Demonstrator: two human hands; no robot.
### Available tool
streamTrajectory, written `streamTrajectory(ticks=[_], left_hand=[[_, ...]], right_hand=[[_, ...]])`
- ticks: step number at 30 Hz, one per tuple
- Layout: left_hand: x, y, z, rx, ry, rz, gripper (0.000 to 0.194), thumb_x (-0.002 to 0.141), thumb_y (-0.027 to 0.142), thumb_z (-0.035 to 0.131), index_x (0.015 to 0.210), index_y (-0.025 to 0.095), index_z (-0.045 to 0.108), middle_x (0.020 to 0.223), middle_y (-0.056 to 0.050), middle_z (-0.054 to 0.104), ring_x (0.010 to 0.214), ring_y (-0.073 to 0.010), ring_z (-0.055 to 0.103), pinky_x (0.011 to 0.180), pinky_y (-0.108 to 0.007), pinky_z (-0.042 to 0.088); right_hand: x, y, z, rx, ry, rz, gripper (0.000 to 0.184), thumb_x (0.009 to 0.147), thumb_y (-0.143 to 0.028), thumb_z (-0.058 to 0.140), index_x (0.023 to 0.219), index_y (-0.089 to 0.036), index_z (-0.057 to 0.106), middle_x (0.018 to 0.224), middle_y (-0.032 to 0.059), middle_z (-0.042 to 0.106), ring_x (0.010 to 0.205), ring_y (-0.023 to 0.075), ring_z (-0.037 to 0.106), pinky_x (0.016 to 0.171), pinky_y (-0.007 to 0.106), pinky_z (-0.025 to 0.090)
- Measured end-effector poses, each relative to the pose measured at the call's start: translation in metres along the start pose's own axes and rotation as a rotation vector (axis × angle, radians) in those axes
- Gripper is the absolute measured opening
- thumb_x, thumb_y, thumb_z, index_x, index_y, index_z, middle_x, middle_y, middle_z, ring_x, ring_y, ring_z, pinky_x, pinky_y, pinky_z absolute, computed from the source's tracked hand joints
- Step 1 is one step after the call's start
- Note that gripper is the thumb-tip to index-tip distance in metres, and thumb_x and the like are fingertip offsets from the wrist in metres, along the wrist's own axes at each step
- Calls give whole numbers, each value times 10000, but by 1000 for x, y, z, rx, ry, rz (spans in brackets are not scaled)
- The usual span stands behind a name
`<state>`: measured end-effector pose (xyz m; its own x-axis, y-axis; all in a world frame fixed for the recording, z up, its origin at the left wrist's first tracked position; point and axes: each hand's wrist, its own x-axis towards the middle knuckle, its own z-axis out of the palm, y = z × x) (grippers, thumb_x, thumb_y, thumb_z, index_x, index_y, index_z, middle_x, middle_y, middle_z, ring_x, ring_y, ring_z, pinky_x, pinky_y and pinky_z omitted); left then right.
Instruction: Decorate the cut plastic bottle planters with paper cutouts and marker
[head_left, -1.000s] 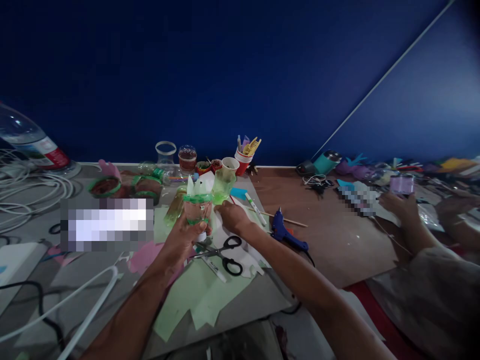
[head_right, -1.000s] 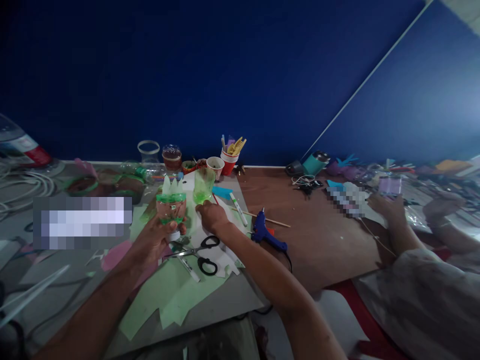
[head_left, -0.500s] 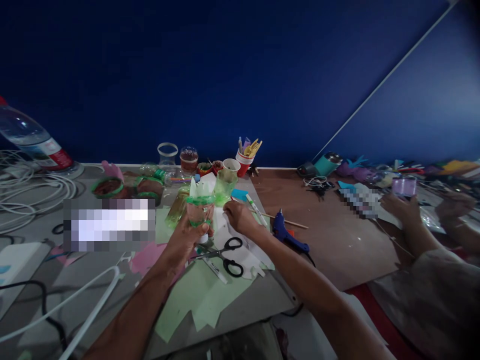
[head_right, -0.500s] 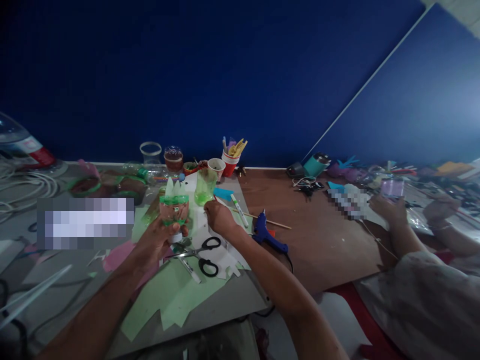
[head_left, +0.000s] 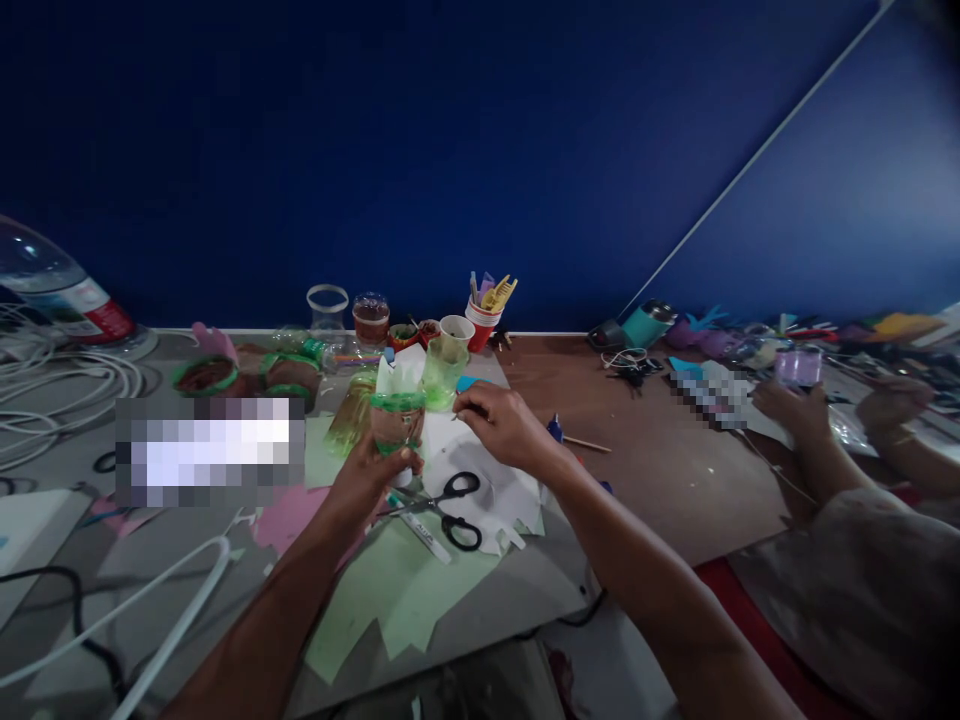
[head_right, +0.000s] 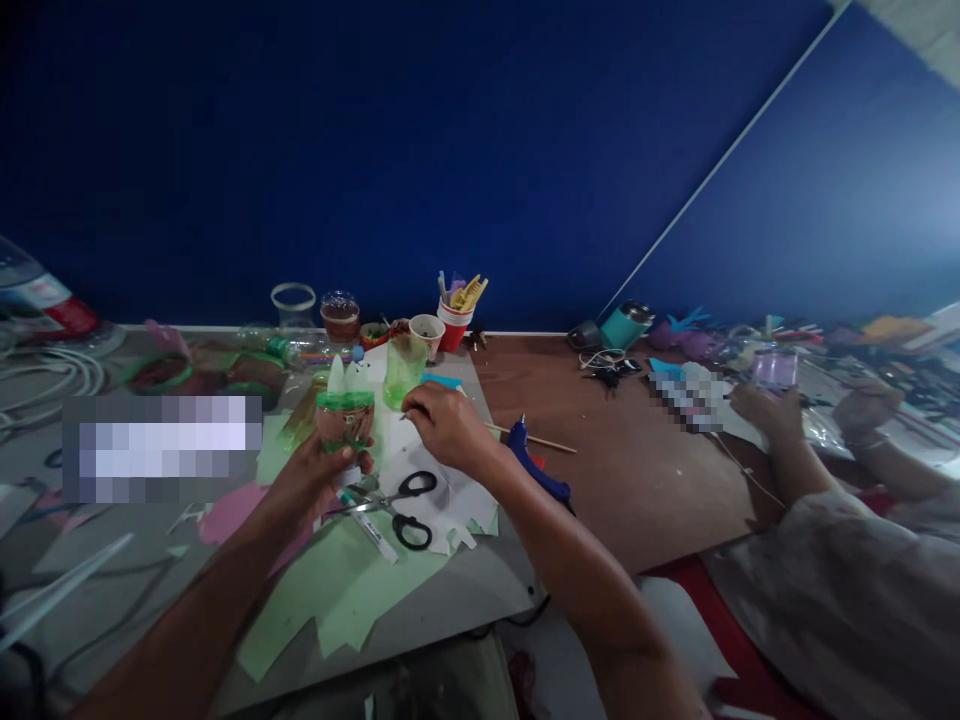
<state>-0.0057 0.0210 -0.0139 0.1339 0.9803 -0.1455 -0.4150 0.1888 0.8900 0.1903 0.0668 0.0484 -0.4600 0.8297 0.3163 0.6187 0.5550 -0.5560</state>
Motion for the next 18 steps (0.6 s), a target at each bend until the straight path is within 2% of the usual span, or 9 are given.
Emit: streamTrajectory(ticks=[4,7,10,14,18], left_hand=[[1,-2,-1,-4,0,9,426,633,302,767,988,179,566,754,-12,653,639,-139,597,614,-270,458],[2,-3,-2,-11,4,-5,459,646,302,761,1039,193,550,784,-11,650,661,-141,602,604,-266,462],[3,-6,-4,-16,-2,5,480,652,300,761,1066,193,542,808,-17,648,669,-142,605,605,-267,461],[4,-8,-6,-6,13,-4,505,633,306,772,1076,202,552,807,-18,656,653,-149,608,609,-285,466],[2,-7,-6,30,12,6,474,656,310,757,1076,203,565,794,-17,657,671,-158,616,637,-295,472]], right_hand=[[-2,15,10,-360,-205,116,223,836,-81,459,907,-156,656,947,74,660,876,164,599,755,248,415],[-3,22,18,-549,-335,189,188,831,-148,496,849,-129,682,943,129,668,859,226,620,757,308,422],[-2,25,26,-558,-322,196,187,835,-187,509,869,-118,679,961,149,665,896,254,617,787,332,417],[-1,27,36,-520,-346,147,218,852,-182,491,996,-190,654,1051,87,652,929,201,610,772,272,417],[-5,29,48,-508,-406,79,212,840,-158,484,954,-176,662,987,93,653,887,192,608,757,267,411]])
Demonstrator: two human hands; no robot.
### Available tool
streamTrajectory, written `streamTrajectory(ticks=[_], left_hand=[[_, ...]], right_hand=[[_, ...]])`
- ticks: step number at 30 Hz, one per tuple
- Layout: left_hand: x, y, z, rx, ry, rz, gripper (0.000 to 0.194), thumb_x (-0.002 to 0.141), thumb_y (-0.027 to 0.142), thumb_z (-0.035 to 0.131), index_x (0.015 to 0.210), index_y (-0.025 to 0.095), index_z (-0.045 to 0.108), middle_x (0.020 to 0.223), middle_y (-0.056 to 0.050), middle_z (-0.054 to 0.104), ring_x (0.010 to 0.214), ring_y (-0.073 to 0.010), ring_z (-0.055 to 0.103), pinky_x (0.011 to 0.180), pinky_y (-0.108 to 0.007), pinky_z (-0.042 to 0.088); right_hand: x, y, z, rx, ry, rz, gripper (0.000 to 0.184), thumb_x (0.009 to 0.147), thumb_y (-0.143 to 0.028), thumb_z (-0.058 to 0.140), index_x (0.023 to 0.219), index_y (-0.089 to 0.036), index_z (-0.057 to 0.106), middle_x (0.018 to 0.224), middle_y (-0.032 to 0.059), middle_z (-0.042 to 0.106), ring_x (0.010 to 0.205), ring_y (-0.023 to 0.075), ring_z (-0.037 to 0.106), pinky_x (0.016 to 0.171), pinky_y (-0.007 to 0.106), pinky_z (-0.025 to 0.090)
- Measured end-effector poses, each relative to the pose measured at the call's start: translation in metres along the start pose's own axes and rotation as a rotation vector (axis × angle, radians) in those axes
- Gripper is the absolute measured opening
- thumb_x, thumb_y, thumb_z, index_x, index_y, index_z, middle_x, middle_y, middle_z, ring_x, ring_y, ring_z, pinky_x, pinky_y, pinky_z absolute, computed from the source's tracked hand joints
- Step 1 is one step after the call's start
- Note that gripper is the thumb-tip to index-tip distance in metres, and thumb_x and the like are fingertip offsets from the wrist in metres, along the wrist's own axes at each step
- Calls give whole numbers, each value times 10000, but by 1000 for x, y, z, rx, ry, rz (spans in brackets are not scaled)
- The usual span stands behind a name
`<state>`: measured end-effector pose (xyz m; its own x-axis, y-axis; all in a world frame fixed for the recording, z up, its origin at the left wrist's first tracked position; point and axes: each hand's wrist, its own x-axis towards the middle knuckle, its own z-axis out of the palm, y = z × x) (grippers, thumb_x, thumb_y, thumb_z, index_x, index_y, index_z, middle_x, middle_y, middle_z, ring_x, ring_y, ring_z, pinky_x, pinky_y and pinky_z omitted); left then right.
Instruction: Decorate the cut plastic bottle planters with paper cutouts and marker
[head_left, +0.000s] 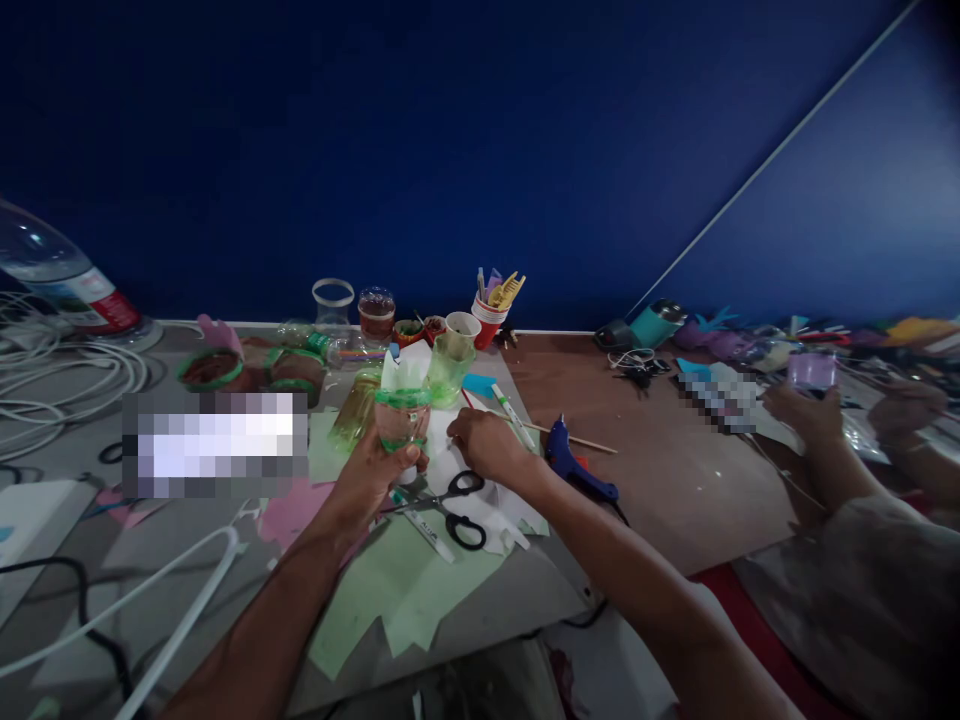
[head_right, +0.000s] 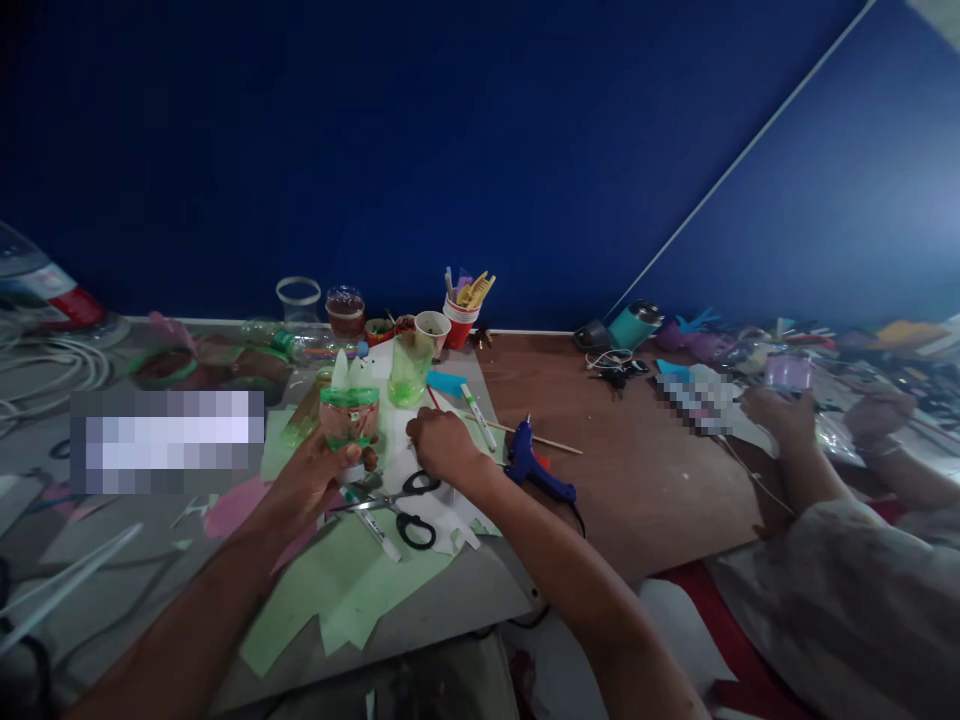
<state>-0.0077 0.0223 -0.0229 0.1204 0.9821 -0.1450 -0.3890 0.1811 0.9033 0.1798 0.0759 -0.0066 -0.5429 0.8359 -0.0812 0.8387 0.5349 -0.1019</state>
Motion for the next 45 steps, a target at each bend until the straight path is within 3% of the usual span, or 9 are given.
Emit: streamTrajectory(ticks=[6,11,15,18,21,25,45], left_hand=[[-2,2,2,7,5,-24,472,655,315,758,1072,198,570,841,-25,665,677,-152,618,637,-286,471],[-2,1,2,17,8,-20,482,658,322,755,1079,200,554,837,-23,658,666,-155,619,609,-279,466],[-2,4,6,-9,8,-8,516,633,305,772,1083,196,544,846,-23,651,653,-147,610,622,-284,468],[-2,4,9,-7,-10,-12,494,632,306,767,1061,188,553,770,-15,653,630,-145,594,627,-290,463],[-3,5,10,-2,-31,-12,445,636,307,757,1024,174,585,726,-17,648,641,-154,593,627,-285,453],[-3,6,10,-47,-54,6,455,631,293,759,1040,185,591,819,-20,642,654,-144,588,661,-296,458],[-4,7,11,-70,-123,-2,389,645,286,755,987,177,604,868,-28,608,675,-140,579,639,-284,451]], right_hand=[[0,-7,18,-28,-9,-59,189,843,-160,450,884,-141,634,938,109,635,857,206,582,741,289,407],[0,-8,19,-8,13,-19,166,831,-158,466,896,-118,615,914,118,642,796,209,583,682,294,401],[-3,-5,5,64,43,35,137,841,-159,478,872,-137,610,887,87,654,763,174,587,662,258,394],[-9,-5,-17,173,131,48,140,860,-129,448,869,-154,586,889,54,641,809,139,577,707,224,396],[-17,-11,-43,474,346,-87,120,853,-140,473,803,-167,578,805,22,610,782,129,555,708,223,389],[-21,-22,-63,557,402,-172,119,840,-141,487,767,-167,577,765,10,582,745,123,529,688,225,377],[-11,-32,-58,572,416,-105,131,786,-88,522,695,-167,573,702,-6,578,685,111,521,665,216,367]])
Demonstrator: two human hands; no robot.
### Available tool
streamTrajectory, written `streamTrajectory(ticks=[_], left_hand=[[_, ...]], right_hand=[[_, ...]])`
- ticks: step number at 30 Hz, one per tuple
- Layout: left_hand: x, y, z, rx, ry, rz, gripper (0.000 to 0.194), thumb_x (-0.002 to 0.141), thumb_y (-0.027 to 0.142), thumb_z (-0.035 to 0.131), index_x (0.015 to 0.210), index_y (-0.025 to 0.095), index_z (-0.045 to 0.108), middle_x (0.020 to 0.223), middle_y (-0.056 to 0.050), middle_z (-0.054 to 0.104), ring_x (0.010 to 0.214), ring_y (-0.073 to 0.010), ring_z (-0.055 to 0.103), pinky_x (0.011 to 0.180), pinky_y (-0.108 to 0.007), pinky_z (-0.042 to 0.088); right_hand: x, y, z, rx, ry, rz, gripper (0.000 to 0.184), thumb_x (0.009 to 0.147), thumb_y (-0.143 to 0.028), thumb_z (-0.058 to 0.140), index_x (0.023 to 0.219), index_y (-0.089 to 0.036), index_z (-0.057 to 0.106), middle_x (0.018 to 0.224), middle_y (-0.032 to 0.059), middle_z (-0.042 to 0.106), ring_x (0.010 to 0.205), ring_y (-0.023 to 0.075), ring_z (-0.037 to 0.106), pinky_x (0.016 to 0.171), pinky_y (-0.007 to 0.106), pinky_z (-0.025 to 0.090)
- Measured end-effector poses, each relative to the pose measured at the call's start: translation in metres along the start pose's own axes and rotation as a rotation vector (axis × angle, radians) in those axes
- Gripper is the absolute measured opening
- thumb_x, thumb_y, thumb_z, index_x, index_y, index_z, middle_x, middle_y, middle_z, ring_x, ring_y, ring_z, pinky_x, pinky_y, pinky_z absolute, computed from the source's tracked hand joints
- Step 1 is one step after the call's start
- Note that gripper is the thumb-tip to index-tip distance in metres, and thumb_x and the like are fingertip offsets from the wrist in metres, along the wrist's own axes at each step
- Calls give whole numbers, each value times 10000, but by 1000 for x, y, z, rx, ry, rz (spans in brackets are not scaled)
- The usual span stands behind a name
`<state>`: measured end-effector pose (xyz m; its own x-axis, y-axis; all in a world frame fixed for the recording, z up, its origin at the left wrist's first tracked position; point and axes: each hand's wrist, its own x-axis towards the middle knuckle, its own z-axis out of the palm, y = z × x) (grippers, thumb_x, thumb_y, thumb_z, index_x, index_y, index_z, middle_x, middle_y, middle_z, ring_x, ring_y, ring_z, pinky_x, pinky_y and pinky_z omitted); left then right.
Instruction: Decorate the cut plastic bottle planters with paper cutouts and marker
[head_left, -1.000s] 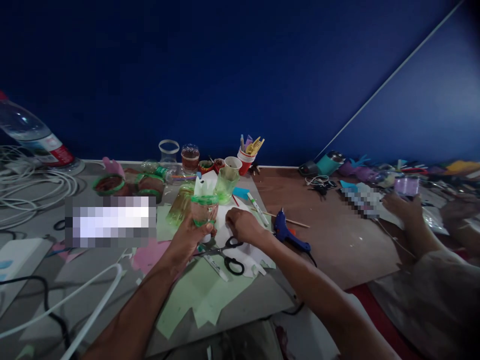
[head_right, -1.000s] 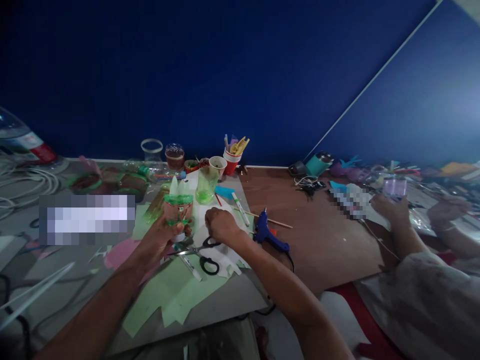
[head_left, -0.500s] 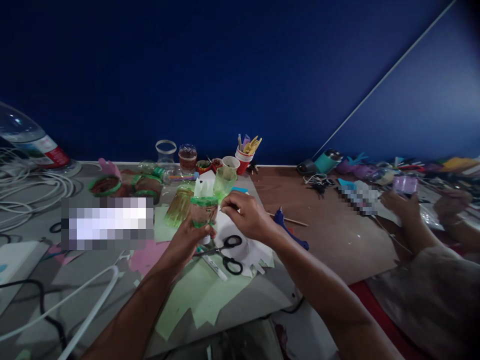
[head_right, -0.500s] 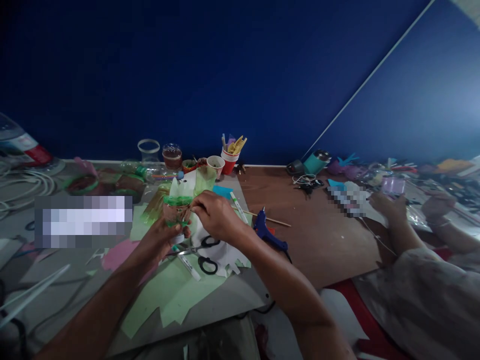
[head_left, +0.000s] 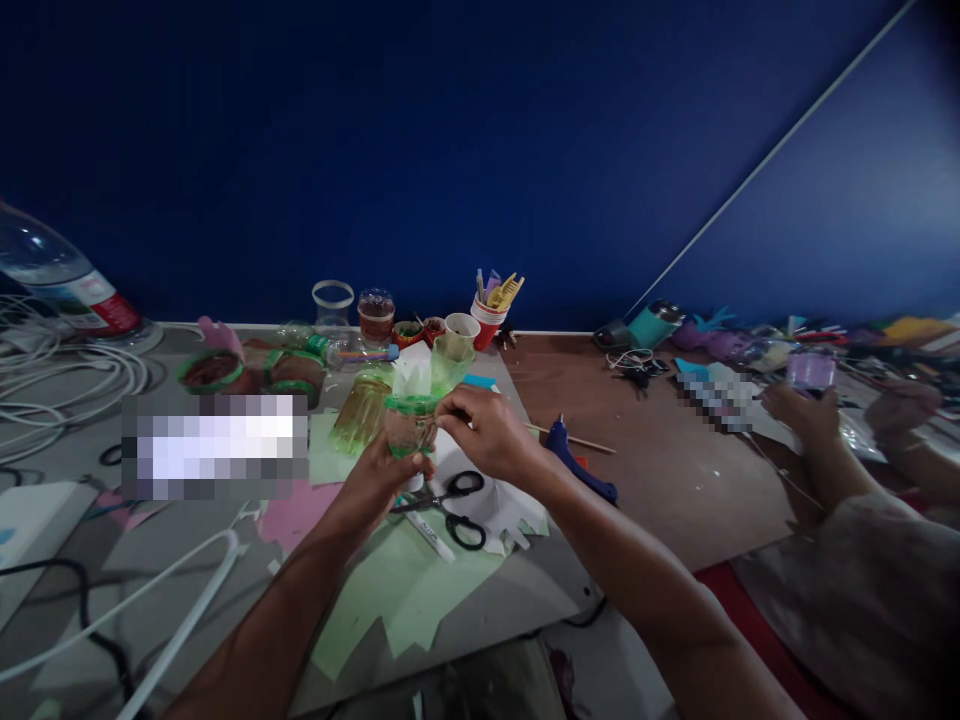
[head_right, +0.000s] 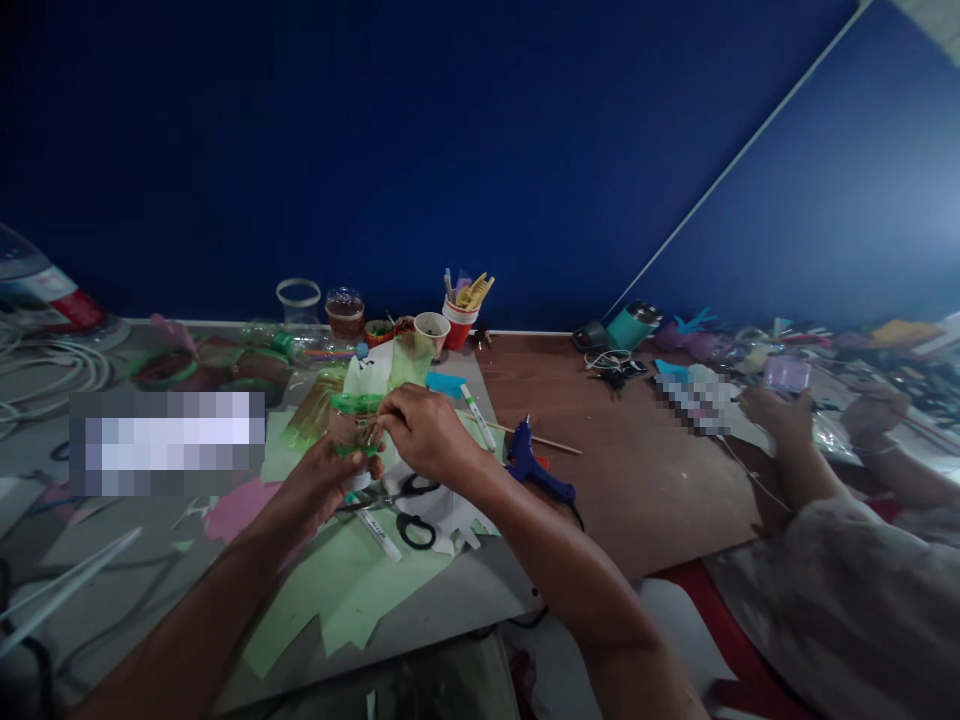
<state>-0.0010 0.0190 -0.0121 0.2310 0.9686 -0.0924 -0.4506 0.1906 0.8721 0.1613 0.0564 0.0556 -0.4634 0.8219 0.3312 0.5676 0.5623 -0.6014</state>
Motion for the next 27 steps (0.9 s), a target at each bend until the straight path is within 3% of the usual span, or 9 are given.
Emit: streamTrajectory(ticks=[7,16,21,27], left_hand=[[0,0,1,3,7,9,375,638,300,756,958,174,608,859,-28,599,666,-144,583,634,-295,456],[-1,-2,-1,47,-25,24,407,680,276,736,1044,183,580,883,-31,595,672,-133,570,637,-282,453],[-2,-2,-3,-18,-21,-22,372,677,294,740,985,153,585,890,-50,621,668,-142,590,638,-290,458],[-1,-3,-6,-83,-1,-47,345,668,309,754,918,138,588,874,-62,652,629,-147,609,571,-271,448]], right_hand=[[0,0,4,-21,67,56,91,741,-99,543,684,-170,538,680,-26,535,625,98,476,620,208,347],[1,-2,4,2,48,174,102,714,-98,547,641,-166,525,620,-44,520,581,83,447,566,203,307],[1,5,0,239,29,258,71,718,-185,591,663,-161,553,603,-51,509,567,81,444,554,204,329],[-9,19,-3,532,128,316,114,759,-274,541,770,-164,569,585,-49,498,532,86,456,547,221,370]])
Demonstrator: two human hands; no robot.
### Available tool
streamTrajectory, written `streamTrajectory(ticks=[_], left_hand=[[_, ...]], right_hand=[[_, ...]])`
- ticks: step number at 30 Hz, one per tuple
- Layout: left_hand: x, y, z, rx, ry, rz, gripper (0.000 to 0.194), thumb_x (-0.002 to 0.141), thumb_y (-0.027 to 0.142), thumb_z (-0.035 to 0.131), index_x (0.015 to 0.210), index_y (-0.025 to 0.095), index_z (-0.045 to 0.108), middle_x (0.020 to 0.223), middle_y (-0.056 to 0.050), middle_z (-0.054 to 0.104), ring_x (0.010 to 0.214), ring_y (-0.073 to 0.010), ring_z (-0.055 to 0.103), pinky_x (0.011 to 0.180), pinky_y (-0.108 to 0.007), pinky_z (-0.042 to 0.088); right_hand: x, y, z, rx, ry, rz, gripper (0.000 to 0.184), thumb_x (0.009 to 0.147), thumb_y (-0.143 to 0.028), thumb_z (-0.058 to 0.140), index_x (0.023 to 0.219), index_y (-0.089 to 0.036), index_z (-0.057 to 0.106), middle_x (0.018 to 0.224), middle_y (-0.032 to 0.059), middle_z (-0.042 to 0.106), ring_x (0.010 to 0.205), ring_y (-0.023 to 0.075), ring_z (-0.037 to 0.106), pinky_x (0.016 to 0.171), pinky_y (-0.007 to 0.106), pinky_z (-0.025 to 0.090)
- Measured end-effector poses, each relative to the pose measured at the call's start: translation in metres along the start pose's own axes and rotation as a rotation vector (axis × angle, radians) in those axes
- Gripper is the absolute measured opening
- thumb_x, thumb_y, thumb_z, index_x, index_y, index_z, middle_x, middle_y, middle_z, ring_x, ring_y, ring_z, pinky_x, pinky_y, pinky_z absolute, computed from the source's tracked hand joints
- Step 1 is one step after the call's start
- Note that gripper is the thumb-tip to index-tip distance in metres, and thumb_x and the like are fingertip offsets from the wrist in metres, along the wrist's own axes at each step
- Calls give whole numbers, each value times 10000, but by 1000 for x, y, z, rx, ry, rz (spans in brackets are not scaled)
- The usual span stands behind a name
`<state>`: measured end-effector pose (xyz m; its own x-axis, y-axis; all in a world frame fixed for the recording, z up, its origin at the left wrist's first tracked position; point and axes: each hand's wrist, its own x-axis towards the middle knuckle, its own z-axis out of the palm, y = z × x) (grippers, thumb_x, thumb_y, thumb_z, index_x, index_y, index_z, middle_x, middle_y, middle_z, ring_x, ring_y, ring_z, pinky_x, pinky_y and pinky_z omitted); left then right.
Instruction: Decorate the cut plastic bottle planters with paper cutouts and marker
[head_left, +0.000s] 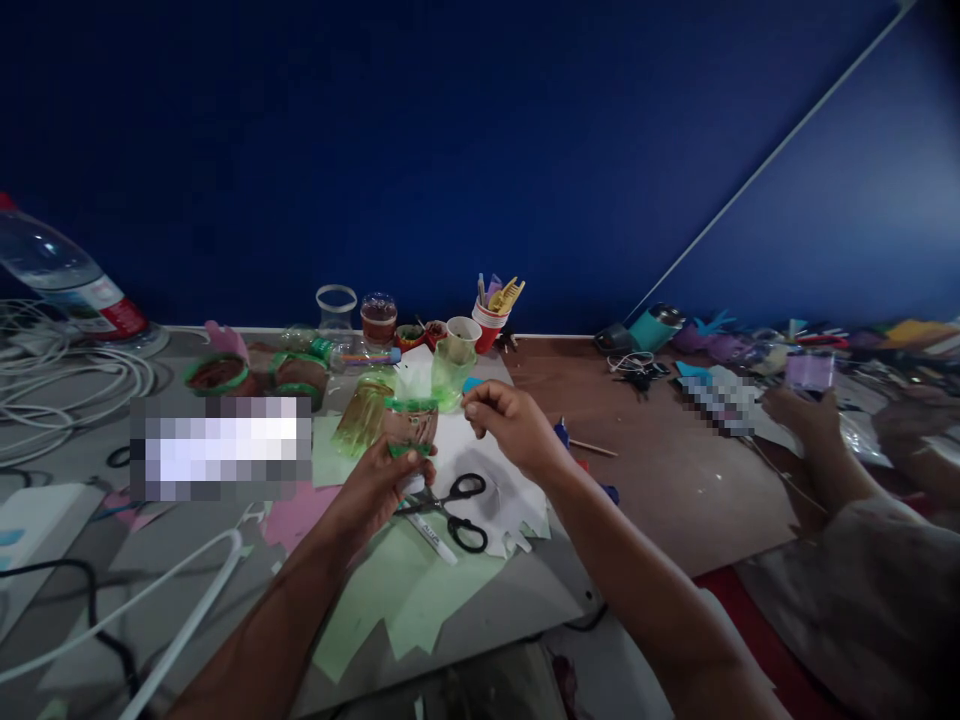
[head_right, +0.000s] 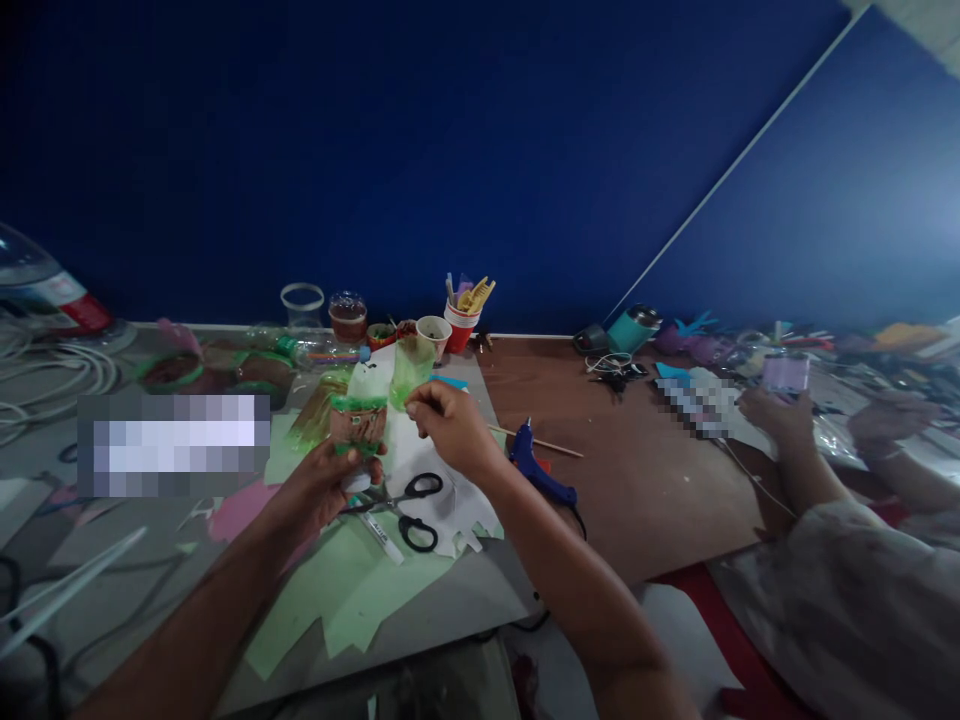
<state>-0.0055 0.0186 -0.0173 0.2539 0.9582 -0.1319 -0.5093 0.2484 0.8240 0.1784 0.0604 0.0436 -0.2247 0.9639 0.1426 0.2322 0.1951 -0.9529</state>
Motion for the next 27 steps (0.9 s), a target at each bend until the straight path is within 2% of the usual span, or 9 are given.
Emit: streamTrajectory(ticks=[6,10,12,15,18,21,27], left_hand=[[1,2,3,-13,68,-5,396,618,307,787,917,141,588,848,-52,658,628,-145,613,578,-277,473],[1,3,6,-6,121,-34,388,602,313,791,891,131,605,807,-52,665,597,-130,600,521,-244,462],[1,3,5,-11,126,-55,380,614,323,782,894,128,616,775,-49,666,583,-127,595,505,-238,464],[1,3,2,-12,121,-66,356,640,318,769,908,134,624,815,-57,675,603,-127,604,515,-237,479],[2,3,-1,-9,109,-39,337,658,303,763,919,148,614,881,-59,678,637,-133,620,543,-243,491],[3,4,-2,-8,93,-2,402,642,299,776,973,156,597,901,-57,678,646,-137,625,563,-250,493],[5,6,-3,-17,104,16,443,617,320,790,980,161,593,872,-55,682,630,-140,622,546,-248,483]], right_hand=[[-18,31,-4,130,81,41,137,755,-218,452,814,-161,563,687,-19,554,510,70,482,553,229,396],[-31,49,-7,-64,-6,88,169,787,-222,448,874,-172,584,605,-43,507,476,76,427,494,210,353],[-38,52,-9,-207,-57,88,166,806,-262,490,879,-174,610,594,-36,515,514,91,448,509,212,356],[-43,50,-10,-316,-67,54,183,820,-287,518,898,-171,636,714,12,601,639,122,523,579,229,399],[-44,50,-10,-304,-24,-11,230,825,-200,458,977,-167,628,886,51,631,738,136,563,662,253,441],[-40,52,-10,-269,22,-66,294,805,-135,401,1002,-163,618,868,44,613,729,130,567,697,263,460],[-32,51,-24,-321,224,-94,286,804,-174,385,949,-153,631,850,51,624,747,155,569,702,271,454]])
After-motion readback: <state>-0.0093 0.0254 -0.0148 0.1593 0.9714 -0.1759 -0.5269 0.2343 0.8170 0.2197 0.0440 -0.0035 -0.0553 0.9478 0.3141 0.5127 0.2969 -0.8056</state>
